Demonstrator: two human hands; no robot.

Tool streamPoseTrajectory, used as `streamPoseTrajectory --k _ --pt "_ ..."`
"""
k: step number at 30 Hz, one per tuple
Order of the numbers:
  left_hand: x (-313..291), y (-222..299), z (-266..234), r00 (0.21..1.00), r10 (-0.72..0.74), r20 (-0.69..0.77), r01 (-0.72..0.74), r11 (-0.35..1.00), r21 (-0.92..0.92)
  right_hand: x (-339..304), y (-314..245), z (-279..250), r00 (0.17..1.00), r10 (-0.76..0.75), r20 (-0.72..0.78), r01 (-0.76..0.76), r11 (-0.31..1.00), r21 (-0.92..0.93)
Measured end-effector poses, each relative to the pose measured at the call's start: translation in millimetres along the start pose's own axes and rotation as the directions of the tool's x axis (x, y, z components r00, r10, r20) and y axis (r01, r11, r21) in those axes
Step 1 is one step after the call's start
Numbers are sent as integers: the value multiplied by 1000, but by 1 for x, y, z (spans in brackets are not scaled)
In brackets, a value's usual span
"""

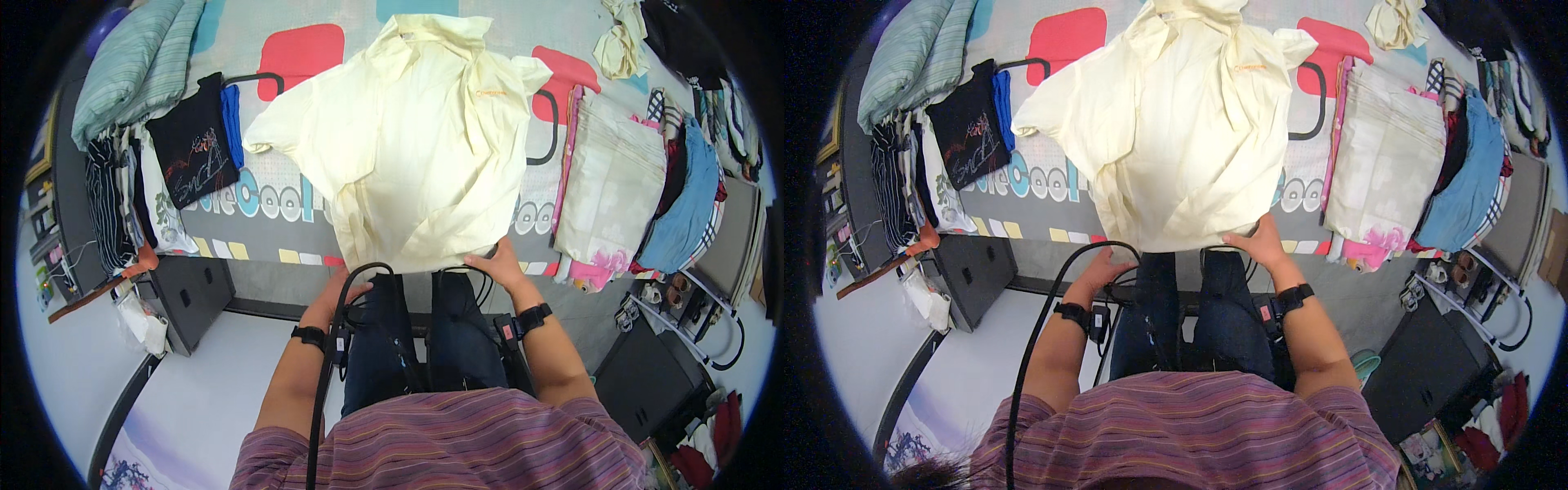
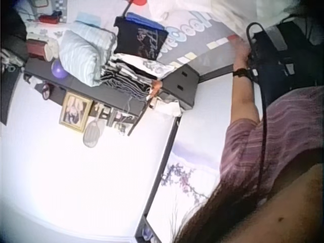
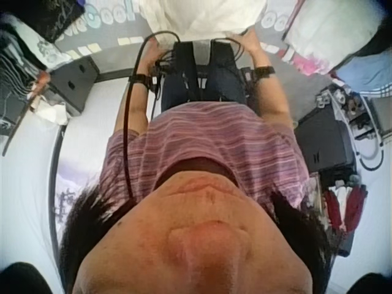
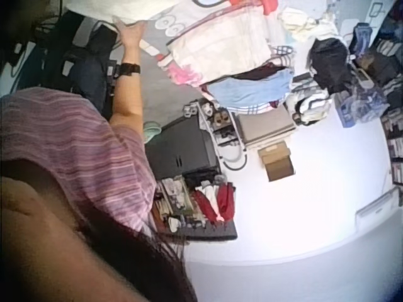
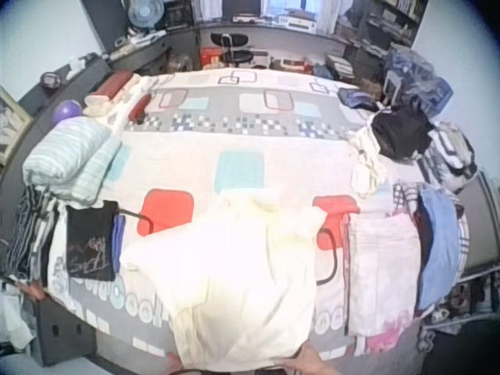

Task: The person folds a light-colored short-sleeved shirt on a table, smoothing and aligning it before folding it in half. Then the person picks up a pair of blue jeans, lays them flat, and folds them neatly.

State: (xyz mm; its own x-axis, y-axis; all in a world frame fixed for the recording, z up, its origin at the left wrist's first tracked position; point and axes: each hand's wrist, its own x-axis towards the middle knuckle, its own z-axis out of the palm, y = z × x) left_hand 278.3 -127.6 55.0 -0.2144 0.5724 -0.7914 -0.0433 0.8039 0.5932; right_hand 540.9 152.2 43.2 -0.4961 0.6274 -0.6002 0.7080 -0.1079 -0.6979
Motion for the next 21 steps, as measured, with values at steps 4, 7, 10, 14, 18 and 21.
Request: streamPoseTrajectory --k 4,7,10,14,18,21 --pt "0 -3 0 984 -83 -161 42 970 -241 5 -4 -7 965 260 -40 -207 841 500" --pt "-12 -3 -18 926 -293 -240 55 731 -681 -7 -7 -21 965 255 -69 -93 572 815" --pt "-20 8 -43 911 -302 -281 -65 566 -822 -31 -8 -40 920 392 9 -226 512 829" --pt "-1 64 -86 879 -373 -298 33 670 -742 -9 -22 -65 871 490 40 -364 587 723" --pt "41 192 -168 873 54 -485 -402 645 -651 99 -116 -135 976 173 -130 -167 984 57" --pt "28 312 -258 617 330 -715 -779 387 -493 153 -254 -204 893 -35 -449 325 741 588"
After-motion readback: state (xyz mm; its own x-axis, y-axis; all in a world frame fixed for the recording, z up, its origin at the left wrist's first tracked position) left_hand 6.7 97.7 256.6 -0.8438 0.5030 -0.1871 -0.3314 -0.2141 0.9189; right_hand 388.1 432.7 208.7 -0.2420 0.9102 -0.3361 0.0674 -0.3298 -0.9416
